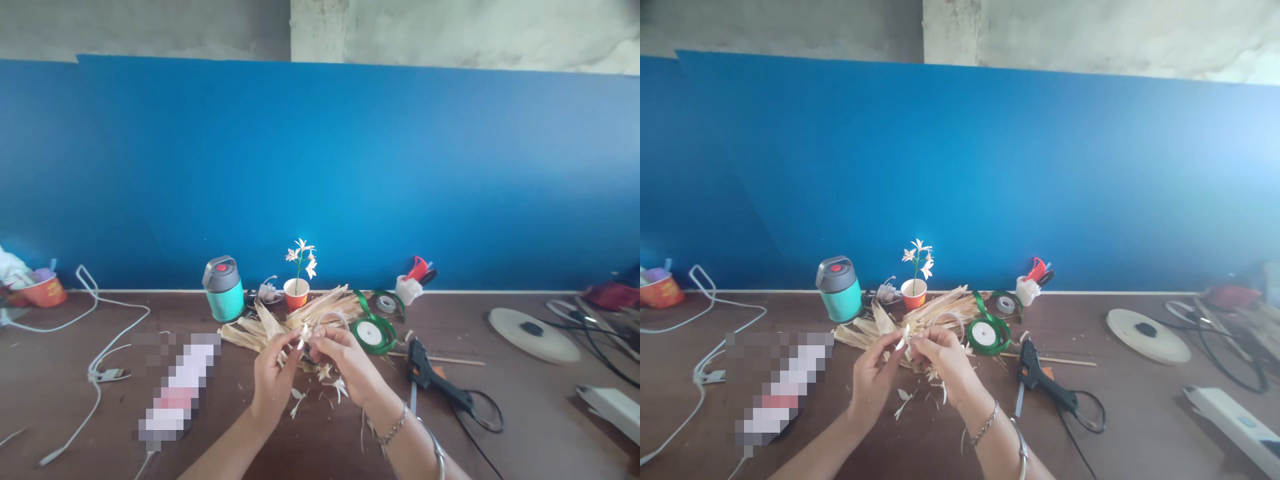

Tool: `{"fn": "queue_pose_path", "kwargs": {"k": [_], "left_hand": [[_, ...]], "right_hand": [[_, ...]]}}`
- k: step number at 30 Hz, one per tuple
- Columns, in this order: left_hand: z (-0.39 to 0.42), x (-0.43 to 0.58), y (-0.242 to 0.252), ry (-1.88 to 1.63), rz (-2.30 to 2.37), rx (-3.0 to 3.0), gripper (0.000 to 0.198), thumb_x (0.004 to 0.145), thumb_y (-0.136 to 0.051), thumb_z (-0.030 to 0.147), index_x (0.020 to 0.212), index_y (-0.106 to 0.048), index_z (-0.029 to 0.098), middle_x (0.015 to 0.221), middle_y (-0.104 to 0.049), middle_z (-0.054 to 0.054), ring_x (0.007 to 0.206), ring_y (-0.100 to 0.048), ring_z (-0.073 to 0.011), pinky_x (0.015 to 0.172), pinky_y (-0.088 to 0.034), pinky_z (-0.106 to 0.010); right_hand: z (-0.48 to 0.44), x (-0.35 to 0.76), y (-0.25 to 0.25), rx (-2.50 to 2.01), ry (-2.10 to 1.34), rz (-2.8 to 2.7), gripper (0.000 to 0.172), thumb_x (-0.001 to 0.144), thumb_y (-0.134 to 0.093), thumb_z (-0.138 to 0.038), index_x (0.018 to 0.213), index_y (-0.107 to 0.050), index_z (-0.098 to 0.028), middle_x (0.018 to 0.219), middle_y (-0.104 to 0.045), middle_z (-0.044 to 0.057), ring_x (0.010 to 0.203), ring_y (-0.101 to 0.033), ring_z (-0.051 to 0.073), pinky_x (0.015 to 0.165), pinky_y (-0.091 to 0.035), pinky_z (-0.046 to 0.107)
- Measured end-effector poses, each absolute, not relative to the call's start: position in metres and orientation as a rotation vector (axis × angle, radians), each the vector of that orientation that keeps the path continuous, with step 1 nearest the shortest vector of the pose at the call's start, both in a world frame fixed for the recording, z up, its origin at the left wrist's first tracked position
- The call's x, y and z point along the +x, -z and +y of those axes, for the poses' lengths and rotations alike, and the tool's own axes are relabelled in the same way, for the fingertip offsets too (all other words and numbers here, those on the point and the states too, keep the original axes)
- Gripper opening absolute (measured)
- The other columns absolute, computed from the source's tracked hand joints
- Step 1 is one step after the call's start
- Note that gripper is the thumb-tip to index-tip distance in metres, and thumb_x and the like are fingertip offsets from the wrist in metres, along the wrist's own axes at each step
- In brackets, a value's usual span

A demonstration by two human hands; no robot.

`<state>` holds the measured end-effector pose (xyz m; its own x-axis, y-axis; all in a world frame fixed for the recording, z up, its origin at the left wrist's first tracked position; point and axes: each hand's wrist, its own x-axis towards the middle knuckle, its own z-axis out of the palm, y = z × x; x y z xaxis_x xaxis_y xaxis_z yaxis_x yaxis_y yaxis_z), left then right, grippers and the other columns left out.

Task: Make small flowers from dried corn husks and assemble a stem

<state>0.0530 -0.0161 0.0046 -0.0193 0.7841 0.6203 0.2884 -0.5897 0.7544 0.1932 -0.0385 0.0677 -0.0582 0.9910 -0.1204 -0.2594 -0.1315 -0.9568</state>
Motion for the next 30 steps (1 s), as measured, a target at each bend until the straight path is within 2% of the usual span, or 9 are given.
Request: {"fn": "queue_pose_path", "kwargs": {"k": [7, 21, 25, 30], "left_hand": [[-0.017, 0.051, -0.009, -1.81, 1.083, 2.057, 0.008, 0.083, -0.057, 0.019, 0.089, -0.062, 0.02, 0.087, -0.068, -0.006, 0.085, -0.063, -0.0196, 0.078, -0.05, -0.033], [-0.015, 0.05, -0.011, -1.924, 1.141, 2.209, 0.008, 0.082, -0.059, 0.014, 0.078, -0.06, 0.021, 0.078, -0.068, -0.002, 0.076, -0.062, -0.0174, 0.074, -0.046, -0.032], [-0.014, 0.05, -0.01, -1.912, 1.119, 2.162, 0.007, 0.081, -0.06, 0.015, 0.077, -0.06, 0.021, 0.078, -0.068, -0.002, 0.076, -0.062, -0.0173, 0.074, -0.046, -0.032], [-0.015, 0.05, -0.01, -1.886, 1.034, 2.179, 0.01, 0.08, -0.06, 0.011, 0.08, -0.06, 0.021, 0.079, -0.067, -0.001, 0.077, -0.061, -0.0165, 0.074, -0.047, -0.031]], "right_hand": [[-0.04, 0.189, -0.065, -1.083, -1.456, -0.955, 0.026, 0.061, -0.071, -0.036, 0.054, -0.057, -0.016, 0.054, -0.056, -0.001, 0.051, -0.044, 0.009, 0.053, -0.033, 0.024], [-0.042, 0.187, -0.059, -1.141, -1.519, -1.009, 0.024, 0.065, -0.069, -0.036, 0.058, -0.06, -0.015, 0.056, -0.06, 0.0, 0.054, -0.049, 0.01, 0.054, -0.033, 0.022], [-0.04, 0.189, -0.064, -1.15, -1.429, -1.041, 0.026, 0.068, -0.065, -0.038, 0.058, -0.059, -0.015, 0.057, -0.057, 0.0, 0.055, -0.047, 0.01, 0.054, -0.034, 0.023], [-0.036, 0.191, -0.062, -1.159, -1.236, -1.127, 0.018, 0.066, -0.067, -0.033, 0.068, -0.061, -0.016, 0.059, -0.054, -0.002, 0.056, -0.043, 0.01, 0.051, -0.031, 0.023]]}}
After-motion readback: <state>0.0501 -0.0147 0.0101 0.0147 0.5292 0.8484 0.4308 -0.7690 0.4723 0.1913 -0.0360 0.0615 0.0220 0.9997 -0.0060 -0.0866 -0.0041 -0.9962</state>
